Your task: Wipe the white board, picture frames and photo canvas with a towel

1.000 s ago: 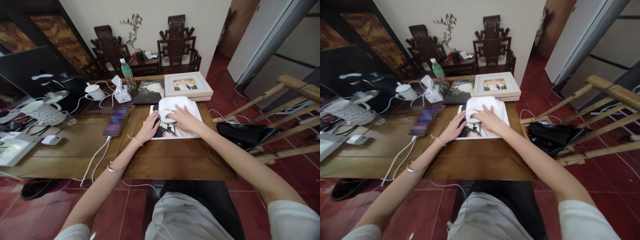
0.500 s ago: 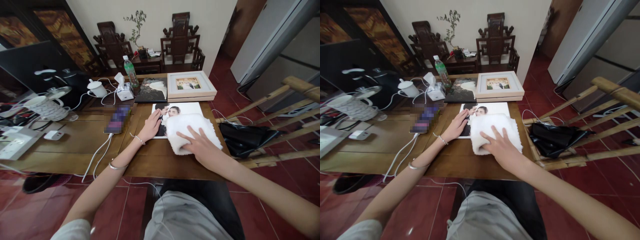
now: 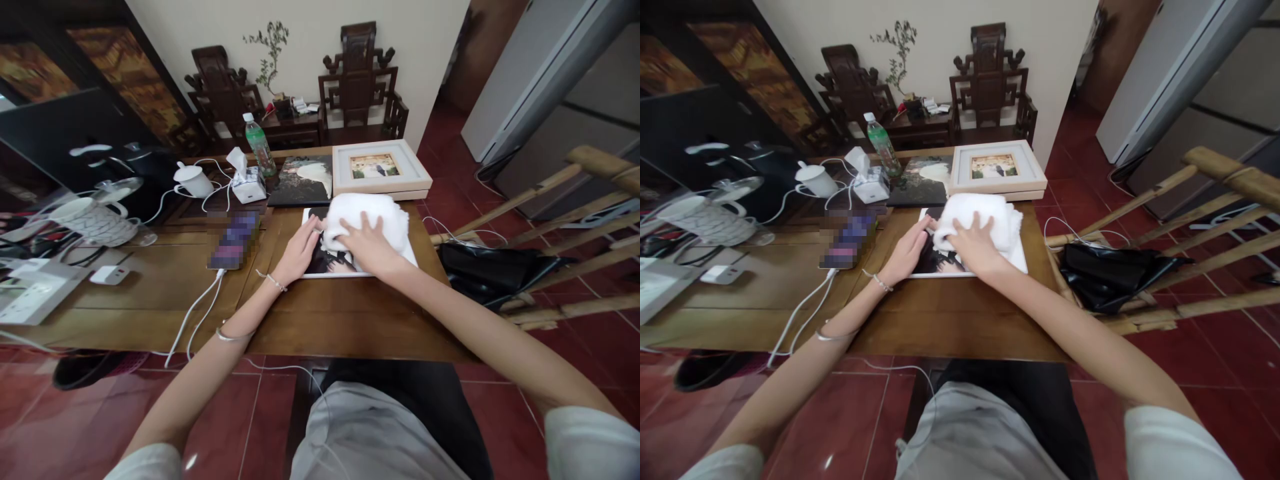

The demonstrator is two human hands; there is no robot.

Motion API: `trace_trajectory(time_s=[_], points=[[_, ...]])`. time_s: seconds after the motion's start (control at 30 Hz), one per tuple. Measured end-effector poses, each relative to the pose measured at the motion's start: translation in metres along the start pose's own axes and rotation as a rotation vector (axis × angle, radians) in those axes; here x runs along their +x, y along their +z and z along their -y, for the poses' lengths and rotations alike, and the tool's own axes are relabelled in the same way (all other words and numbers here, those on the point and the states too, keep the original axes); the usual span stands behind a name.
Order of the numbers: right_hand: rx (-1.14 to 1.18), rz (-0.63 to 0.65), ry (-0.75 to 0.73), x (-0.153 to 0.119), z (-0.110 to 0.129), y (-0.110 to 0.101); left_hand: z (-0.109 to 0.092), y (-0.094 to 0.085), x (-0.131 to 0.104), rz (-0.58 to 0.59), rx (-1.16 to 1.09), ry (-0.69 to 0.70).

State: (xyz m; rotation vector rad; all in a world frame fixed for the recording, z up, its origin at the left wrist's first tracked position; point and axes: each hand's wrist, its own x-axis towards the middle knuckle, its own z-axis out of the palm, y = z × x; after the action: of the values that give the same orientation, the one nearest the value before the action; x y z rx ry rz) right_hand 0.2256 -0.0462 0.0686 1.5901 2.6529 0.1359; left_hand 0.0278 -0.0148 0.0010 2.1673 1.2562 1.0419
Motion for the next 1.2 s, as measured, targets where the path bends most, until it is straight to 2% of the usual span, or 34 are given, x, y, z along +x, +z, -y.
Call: trace_trajectory(time_s=[0.1,0.23,0.33,0.43,0.5,0.6,0.73,0.8,0.9,1.0,1.1,1.2], points=[[0.004,0.009,-0.131,0.000,0.029,0.002,-0.006,-0.006,-0.002,-0.143,-0.124,0.014],[0.006,-0.094,-0.342,-0.032,0.043,0.005,-0.007,-0.008,-0.004,-0.159,-0.138,0.037],[0.022,-0.079,-0.399,-0.064,0.032,0.006,-0.007,-0.002,-0.006,-0.071,-0.012,0.060],[0.027,-0.058,-0.318,-0.086,0.009,0.010,-0.010,0.005,-0.006,0.068,0.131,0.060],[0.023,-0.039,-0.239,-0.091,-0.010,0.011,-0.011,0.007,-0.006,0.139,0.198,0.051],[0.049,0.001,-0.135,-0.078,-0.035,0.007,-0.011,0.006,-0.005,0.191,0.254,0.039],[0.177,0.010,-0.027,-0.034,-0.048,-0.009,-0.008,0.005,-0.003,0.198,0.252,0.055],[0.253,-0.015,-0.045,-0.007,-0.044,-0.017,-0.007,0.004,-0.003,0.197,0.245,0.060],[0.325,-0.027,-0.150,0.033,-0.027,-0.025,-0.009,0.002,-0.003,0.191,0.257,0.047],[0.338,-0.008,-0.221,0.062,-0.008,-0.029,-0.013,0.001,-0.002,0.193,0.262,0.040],[0.340,-0.013,-0.199,0.071,-0.001,-0.029,-0.012,0.000,-0.003,0.190,0.251,0.049],[0.335,-0.012,-0.144,0.058,-0.016,-0.025,-0.009,0.001,-0.003,0.177,0.233,0.047]])
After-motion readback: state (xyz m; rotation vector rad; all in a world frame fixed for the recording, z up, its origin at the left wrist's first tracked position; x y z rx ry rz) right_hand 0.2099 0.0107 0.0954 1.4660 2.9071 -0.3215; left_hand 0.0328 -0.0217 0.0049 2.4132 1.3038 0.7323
